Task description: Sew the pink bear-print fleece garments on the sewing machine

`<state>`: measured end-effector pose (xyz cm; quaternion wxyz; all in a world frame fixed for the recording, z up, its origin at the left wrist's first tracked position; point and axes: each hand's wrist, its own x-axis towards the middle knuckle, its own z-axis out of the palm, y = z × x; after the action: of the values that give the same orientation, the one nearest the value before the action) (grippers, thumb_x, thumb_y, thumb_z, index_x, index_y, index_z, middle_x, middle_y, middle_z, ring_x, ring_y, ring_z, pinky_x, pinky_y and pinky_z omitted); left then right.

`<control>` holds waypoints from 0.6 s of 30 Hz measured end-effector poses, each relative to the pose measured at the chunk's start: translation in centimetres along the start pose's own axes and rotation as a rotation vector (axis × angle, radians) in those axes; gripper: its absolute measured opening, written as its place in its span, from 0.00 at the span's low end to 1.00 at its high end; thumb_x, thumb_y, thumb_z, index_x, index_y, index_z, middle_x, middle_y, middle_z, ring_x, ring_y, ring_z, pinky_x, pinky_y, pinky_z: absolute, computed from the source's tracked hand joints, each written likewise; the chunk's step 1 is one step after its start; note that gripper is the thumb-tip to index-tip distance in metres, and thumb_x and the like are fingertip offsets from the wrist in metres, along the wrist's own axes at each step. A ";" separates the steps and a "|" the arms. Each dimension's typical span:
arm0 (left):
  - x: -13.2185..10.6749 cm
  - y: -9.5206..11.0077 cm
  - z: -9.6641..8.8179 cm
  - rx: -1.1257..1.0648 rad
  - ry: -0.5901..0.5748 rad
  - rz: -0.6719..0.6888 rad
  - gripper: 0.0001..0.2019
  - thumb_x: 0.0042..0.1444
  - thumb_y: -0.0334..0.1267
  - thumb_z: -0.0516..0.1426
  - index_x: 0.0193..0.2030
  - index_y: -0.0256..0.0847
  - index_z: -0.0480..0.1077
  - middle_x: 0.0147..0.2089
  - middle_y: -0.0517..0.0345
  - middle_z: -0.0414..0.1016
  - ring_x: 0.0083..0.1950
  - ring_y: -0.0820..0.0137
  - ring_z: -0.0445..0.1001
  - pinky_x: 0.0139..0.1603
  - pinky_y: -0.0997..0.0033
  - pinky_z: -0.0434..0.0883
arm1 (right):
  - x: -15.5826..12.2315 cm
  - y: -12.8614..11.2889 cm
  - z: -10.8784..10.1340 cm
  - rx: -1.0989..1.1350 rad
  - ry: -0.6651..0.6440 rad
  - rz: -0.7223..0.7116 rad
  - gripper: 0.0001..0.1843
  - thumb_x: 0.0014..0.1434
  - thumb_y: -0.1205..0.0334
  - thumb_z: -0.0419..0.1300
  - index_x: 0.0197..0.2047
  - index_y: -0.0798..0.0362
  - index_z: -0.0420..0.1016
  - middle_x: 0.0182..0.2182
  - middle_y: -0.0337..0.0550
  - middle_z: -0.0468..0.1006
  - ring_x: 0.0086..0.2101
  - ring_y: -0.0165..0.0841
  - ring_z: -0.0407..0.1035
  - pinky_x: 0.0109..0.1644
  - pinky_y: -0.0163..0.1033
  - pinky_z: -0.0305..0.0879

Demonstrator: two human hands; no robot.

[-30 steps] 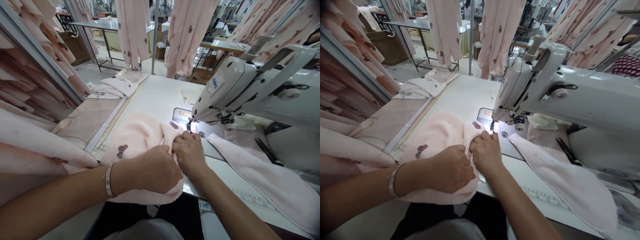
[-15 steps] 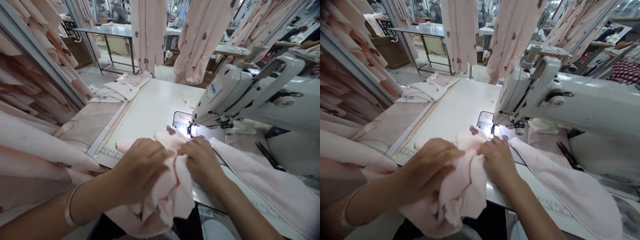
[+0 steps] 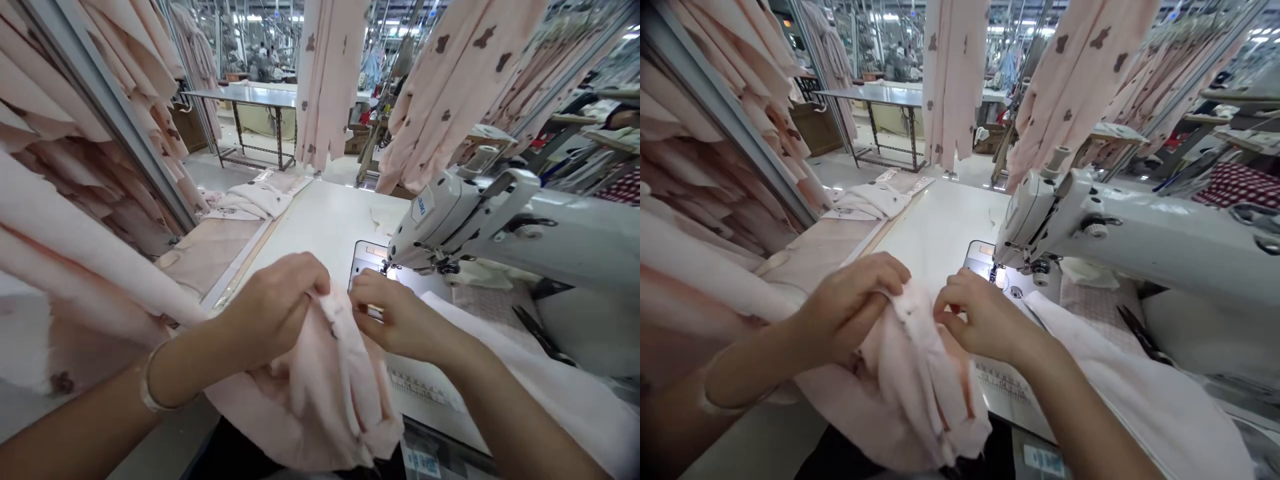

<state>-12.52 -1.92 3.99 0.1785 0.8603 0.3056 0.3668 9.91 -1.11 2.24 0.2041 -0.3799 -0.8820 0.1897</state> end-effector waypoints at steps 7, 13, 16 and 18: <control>2.5 4.5 -4.3 0.182 -0.189 0.338 0.12 0.52 0.23 0.49 0.39 0.42 0.67 0.42 0.57 0.72 0.44 0.72 0.69 0.48 0.69 0.68 | -0.3 -3.3 -3.9 0.381 0.114 -0.045 0.35 0.53 0.66 0.62 0.61 0.41 0.55 0.61 0.43 0.60 0.60 0.39 0.55 0.60 0.49 0.57; 3.1 5.6 -5.6 0.390 0.104 0.333 0.09 0.55 0.24 0.49 0.33 0.41 0.65 0.44 0.55 0.69 0.42 0.71 0.68 0.42 0.68 0.67 | -0.2 -4.6 -5.7 0.434 0.008 0.016 0.06 0.52 0.61 0.64 0.33 0.51 0.72 0.29 0.38 0.70 0.30 0.30 0.67 0.33 0.35 0.65; 2.8 5.6 -6.7 0.324 0.100 0.190 0.09 0.53 0.22 0.47 0.27 0.39 0.60 0.35 0.56 0.67 0.37 0.72 0.67 0.37 0.71 0.66 | -1.9 -3.6 -7.2 0.548 0.135 0.151 0.12 0.48 0.54 0.67 0.30 0.51 0.70 0.26 0.36 0.67 0.26 0.29 0.64 0.26 0.33 0.62; 2.6 5.5 -7.2 0.297 0.033 0.086 0.06 0.53 0.26 0.50 0.31 0.40 0.63 0.32 0.59 0.66 0.34 0.73 0.67 0.34 0.73 0.64 | -2.8 -2.9 -7.6 0.637 0.196 0.260 0.15 0.48 0.52 0.67 0.29 0.50 0.68 0.23 0.35 0.66 0.22 0.27 0.62 0.21 0.31 0.59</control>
<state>-14.26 -3.70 13.11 0.0283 0.8833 0.3225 0.3390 13.79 -3.68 9.50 0.3701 -0.4225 -0.6992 0.4423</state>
